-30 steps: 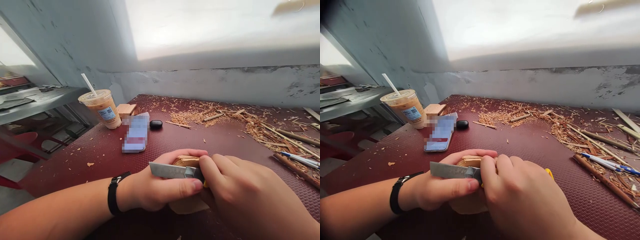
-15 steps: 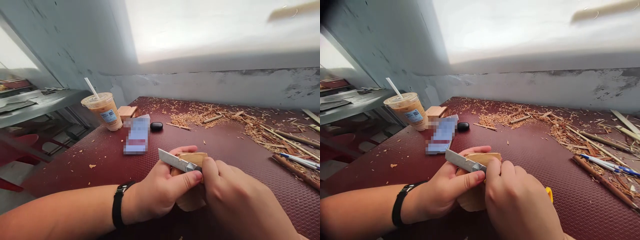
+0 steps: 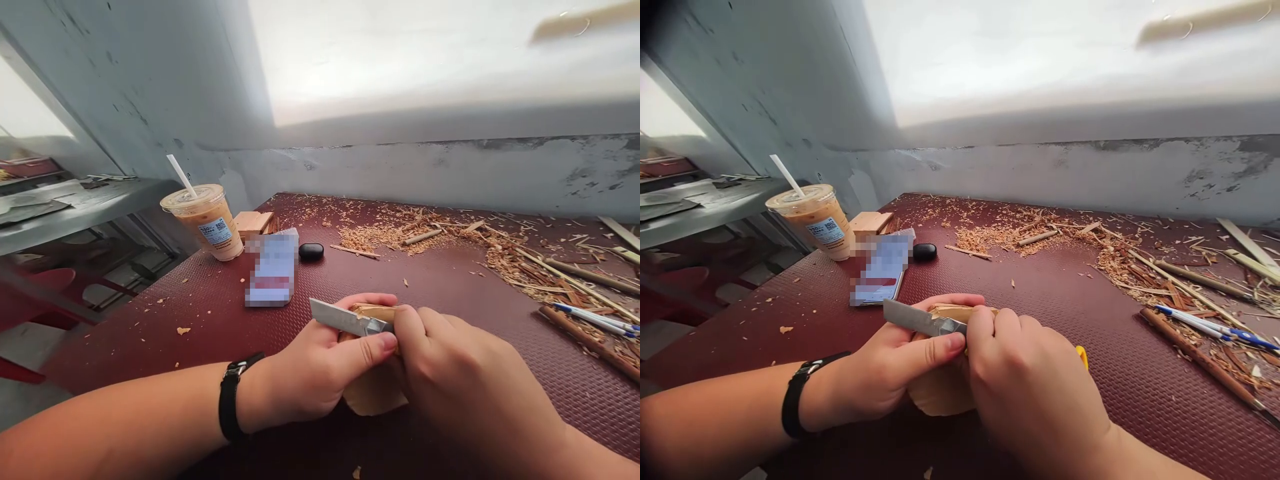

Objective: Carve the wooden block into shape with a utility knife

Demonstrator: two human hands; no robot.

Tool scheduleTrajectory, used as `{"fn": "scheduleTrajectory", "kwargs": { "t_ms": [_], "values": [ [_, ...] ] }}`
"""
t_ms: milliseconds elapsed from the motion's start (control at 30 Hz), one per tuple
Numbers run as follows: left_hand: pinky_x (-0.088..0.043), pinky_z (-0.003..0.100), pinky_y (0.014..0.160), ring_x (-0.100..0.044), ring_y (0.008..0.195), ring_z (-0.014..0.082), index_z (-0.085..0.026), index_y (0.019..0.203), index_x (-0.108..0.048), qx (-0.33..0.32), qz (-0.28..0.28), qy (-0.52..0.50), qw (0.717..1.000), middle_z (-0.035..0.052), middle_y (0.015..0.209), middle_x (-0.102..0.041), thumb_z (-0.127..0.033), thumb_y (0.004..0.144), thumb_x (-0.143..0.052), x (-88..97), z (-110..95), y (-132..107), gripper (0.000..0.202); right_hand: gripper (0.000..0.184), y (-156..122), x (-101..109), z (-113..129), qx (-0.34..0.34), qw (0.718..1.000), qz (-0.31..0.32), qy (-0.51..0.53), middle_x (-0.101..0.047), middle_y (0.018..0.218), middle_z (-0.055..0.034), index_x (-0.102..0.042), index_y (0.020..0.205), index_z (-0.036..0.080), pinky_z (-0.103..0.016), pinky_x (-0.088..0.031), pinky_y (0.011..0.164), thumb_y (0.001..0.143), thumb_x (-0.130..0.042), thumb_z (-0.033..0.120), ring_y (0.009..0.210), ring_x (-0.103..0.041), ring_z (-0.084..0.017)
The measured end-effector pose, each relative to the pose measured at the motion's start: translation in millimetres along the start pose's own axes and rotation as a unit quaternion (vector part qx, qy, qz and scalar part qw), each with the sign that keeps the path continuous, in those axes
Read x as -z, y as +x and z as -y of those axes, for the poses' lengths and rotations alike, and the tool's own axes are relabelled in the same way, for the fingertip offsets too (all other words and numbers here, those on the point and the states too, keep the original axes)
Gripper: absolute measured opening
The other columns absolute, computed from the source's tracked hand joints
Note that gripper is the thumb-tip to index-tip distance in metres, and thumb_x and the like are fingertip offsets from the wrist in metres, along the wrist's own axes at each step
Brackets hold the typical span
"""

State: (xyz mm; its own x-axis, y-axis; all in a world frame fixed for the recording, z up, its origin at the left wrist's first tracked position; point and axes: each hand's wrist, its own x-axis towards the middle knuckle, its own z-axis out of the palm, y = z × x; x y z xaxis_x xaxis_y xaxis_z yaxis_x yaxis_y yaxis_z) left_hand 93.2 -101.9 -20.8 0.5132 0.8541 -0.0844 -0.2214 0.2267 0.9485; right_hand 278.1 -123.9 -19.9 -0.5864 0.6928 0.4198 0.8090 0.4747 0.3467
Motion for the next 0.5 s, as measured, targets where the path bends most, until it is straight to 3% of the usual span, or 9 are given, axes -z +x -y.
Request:
{"fn": "scheduleTrajectory", "kwargs": {
  "t_ms": [133,267,333,500],
  "values": [
    [-0.052,0.03,0.093,-0.067,0.106,0.0198,-0.019,0.132,-0.058,0.033,-0.012,-0.076,0.997,0.0084,0.118,-0.072,-0.03,0.086,-0.079,-4.4,8,-2,0.053,0.02,-2,5,6,0.001,0.999,0.028,-0.026,-0.057,0.073,-0.0038,-0.064,0.093,0.019,-0.031,-0.034,0.05,0.084,-0.049,0.007,0.058,-0.056,-0.017],
    [-0.052,0.032,0.09,-0.068,0.102,0.0199,-0.021,0.133,-0.058,0.054,-0.029,-0.085,0.995,0.0081,0.115,-0.073,-0.032,0.085,-0.08,-3.3,11,-3,0.055,0.021,-6,6,9,-0.032,0.997,0.064,-0.015,-0.055,0.073,-0.0037,-0.062,0.093,0.02,-0.031,-0.033,0.048,0.088,-0.047,0.008,0.056,-0.054,-0.018],
    [-0.052,0.032,0.09,-0.068,0.099,0.0196,-0.02,0.13,-0.061,0.058,-0.019,-0.079,0.995,0.0081,0.112,-0.073,-0.033,0.083,-0.081,0.1,11,-1,0.052,0.016,-4,6,7,-0.029,0.998,0.048,0.009,-0.054,0.069,-0.0026,-0.062,0.089,0.021,-0.033,-0.031,0.046,0.088,-0.048,0.011,0.052,-0.053,-0.019],
    [-0.052,0.029,0.087,-0.067,0.096,0.0193,-0.017,0.116,-0.071,0.049,0.073,-0.02,0.996,0.0085,0.106,-0.072,-0.035,0.083,-0.081,10.8,4,5,0.039,0.015,7,8,-7,0.025,0.996,-0.035,0.075,-0.052,0.06,0.0002,-0.055,0.074,0.024,-0.034,-0.028,0.043,0.086,-0.054,0.016,0.046,-0.051,-0.019]
  ]
}}
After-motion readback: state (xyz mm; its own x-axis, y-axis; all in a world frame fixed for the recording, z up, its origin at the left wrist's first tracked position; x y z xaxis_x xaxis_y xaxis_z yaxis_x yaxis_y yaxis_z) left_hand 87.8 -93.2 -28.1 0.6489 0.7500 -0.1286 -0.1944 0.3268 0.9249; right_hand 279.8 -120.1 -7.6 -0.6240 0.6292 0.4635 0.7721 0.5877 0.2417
